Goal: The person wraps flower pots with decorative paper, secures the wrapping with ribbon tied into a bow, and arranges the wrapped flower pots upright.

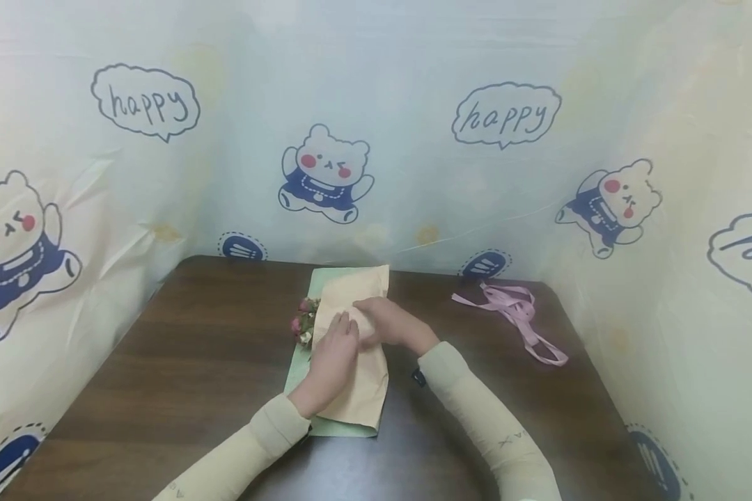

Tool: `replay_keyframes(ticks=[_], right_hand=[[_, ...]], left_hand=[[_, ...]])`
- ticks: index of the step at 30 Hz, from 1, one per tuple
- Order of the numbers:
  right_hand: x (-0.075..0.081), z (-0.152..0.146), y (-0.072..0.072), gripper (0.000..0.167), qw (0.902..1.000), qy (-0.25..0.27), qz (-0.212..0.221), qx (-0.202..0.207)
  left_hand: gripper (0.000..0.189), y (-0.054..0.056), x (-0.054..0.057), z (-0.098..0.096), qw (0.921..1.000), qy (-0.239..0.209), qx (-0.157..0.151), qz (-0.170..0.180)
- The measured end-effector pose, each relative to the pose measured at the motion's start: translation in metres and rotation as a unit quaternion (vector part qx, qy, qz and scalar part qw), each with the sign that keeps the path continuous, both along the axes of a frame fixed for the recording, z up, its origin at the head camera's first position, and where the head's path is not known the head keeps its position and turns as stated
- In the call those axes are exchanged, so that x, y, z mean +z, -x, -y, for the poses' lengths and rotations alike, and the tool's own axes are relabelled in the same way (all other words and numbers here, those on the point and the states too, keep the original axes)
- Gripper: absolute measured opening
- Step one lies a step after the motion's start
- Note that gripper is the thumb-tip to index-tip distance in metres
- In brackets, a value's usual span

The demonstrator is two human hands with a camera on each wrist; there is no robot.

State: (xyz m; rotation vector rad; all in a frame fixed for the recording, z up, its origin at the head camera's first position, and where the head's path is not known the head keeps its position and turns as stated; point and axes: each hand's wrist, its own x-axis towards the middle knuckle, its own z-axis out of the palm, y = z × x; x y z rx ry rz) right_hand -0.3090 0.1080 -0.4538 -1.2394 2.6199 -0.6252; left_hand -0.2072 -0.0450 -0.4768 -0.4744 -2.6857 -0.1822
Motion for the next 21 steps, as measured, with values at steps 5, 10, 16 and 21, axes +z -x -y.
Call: replay_keyframes(ticks=[5,10,16,21], right_hand=[[-0.002,0.004,-0.001,0.079,0.9999,-0.008,-0.01,0.003],[-0.001,0.005,0.0,0.071,0.9997,0.001,-0.019,0.014],[-0.002,0.001,-0.001,0.072,0.999,-0.006,-0.024,0.038],[0.0,-0.003,-0.004,0.085,0.999,-0.033,-0.027,0.009]], left_hand=[[0.026,-0.014,0.002,0.0,0.9983,-0.05,0.002,-0.029],[0.041,-0.006,-0.001,0.008,0.9917,-0.121,-0.004,0.044],[0.055,0.003,-0.011,0.013,0.9802,-0.161,-0.008,0.115],[0.057,0.008,-0.008,0.015,0.9786,-0.173,0.005,0.112]])
